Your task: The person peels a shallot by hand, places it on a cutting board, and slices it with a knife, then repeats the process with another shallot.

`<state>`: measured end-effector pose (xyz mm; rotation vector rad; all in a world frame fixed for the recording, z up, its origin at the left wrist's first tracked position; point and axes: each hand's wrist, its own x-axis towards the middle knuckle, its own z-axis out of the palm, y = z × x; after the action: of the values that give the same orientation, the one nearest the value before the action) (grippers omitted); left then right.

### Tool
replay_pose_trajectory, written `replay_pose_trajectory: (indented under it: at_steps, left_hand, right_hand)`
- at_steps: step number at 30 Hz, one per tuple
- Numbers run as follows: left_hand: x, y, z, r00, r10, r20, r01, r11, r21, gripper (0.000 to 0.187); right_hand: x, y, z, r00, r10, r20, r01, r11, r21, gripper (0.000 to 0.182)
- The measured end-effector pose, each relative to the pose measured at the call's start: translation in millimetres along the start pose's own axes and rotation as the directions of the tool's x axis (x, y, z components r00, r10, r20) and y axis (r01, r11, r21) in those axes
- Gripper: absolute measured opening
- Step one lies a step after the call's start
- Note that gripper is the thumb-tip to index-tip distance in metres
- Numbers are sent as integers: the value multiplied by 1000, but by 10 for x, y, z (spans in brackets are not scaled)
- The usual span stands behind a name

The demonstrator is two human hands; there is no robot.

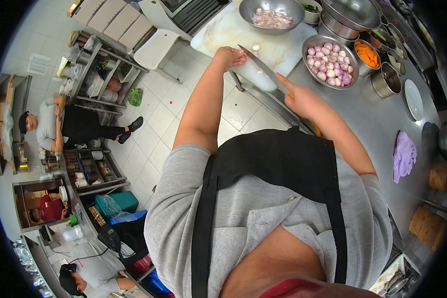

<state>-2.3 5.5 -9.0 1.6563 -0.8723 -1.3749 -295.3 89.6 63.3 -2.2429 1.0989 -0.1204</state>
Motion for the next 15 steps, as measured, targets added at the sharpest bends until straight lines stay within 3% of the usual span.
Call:
replay_pose_trajectory:
  at_steps: [15]
  left_hand:
    - [-33, 37, -17, 999, -6, 36, 8, 999, -53, 18]
  right_hand:
    - [287, -28, 61, 999, 1, 53, 1, 999, -35, 70]
